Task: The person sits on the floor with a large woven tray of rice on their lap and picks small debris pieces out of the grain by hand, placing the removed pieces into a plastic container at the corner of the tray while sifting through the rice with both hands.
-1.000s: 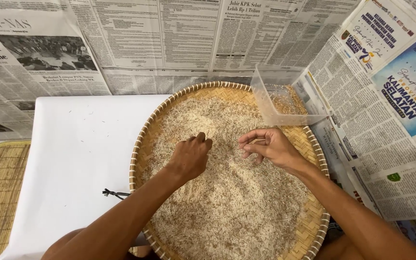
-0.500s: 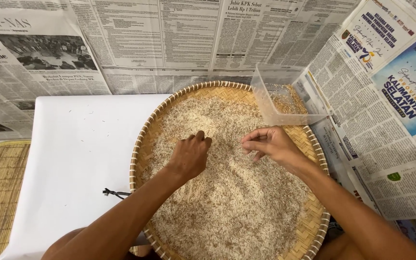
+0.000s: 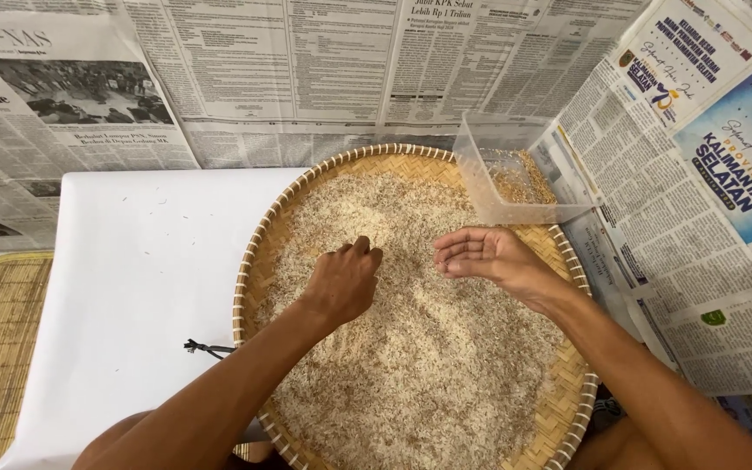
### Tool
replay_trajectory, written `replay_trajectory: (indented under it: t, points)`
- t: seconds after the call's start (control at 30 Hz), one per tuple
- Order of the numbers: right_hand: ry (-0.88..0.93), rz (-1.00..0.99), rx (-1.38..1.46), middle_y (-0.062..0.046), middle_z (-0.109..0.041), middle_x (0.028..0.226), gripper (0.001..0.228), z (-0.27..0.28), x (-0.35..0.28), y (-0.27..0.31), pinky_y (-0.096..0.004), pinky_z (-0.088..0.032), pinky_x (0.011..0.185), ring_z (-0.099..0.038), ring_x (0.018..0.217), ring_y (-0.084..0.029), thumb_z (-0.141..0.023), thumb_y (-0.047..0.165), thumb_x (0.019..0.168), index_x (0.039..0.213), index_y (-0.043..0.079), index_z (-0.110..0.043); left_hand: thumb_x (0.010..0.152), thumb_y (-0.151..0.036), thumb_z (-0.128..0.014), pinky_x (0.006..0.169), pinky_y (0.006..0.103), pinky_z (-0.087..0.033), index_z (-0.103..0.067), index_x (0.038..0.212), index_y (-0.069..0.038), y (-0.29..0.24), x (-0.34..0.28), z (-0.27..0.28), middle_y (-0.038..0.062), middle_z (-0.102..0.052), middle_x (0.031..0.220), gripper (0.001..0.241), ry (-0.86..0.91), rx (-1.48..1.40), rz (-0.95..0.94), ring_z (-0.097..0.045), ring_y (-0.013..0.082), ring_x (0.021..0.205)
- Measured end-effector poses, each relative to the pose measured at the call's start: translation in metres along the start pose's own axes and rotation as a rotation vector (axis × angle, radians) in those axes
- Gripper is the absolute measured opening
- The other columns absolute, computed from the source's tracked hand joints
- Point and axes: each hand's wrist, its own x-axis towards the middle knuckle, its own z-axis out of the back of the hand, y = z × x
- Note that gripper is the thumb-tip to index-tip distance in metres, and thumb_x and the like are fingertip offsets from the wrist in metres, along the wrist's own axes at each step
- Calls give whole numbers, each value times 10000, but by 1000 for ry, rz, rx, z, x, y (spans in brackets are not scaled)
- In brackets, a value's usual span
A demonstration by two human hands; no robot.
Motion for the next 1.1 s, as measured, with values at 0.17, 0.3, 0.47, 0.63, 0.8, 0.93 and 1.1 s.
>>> replay_trajectory:
  t: [0.17,0.3,0.47,0.63,0.8,0.93,1.1]
  points:
    - [-6,45,-170,-187,-731,1009,400,0,0,-10,-358,-601,869,-708,914,-225,-710,-94,809,1204,-91,-647,908,-161,-700,781,433,-631,-673,1138,-116,-2,-3,3,62,-587,1096,236,-5,4,-16,-718,267,990]
    - [-33,57,-205,-235,-749,980,349,-4,-3,0,-366,-634,811,-740,858,-270,-696,-95,830,1178,-100,-658,916,-147,-689,791,426,-630,-676,1145,-113,-3,-4,7,61,-586,1097,232,9,-2,-21,-717,262,995]
    - [-280,48,-273,-189,-752,948,241,8,-11,43,-270,-578,617,-727,730,-231,-670,-20,910,1149,1,-696,927,-127,-683,799,425,-632,-684,1148,-102,-6,-4,8,76,-598,1095,222,6,-21,-23,-720,261,994]
    - [-789,579,-645,-208,-705,907,101,73,5,35,-259,-546,443,-676,556,-227,-695,-80,978,1060,-22,-695,952,-146,-654,816,408,-631,-688,1177,-104,-13,-6,7,104,-615,1108,231,10,33,-102,-709,262,1022]
    - [-924,588,-1161,-35,-766,942,310,109,36,4,-423,-563,736,-725,822,-299,-749,-63,863,1082,157,-739,1000,-408,-593,1198,554,-315,-428,1502,-10,-46,-44,66,272,-430,1508,661,167,-72,-371,-395,403,1445]
    - [-996,809,-1298,-142,-557,1094,385,72,24,27,-260,-501,541,-565,792,-216,-700,-172,768,1089,38,-733,958,-705,-389,1195,602,-128,-225,1601,-112,-73,-59,-10,217,-179,1649,890,-63,-147,-564,-211,384,1484]
    - [-430,830,-1028,-126,-739,995,162,11,-3,29,-156,-381,290,-538,518,-91,-663,-64,894,991,42,-738,876,-807,-11,1232,608,-31,-407,1515,-188,-103,-79,-38,141,-242,1673,973,-139,6,-722,-176,389,1524]
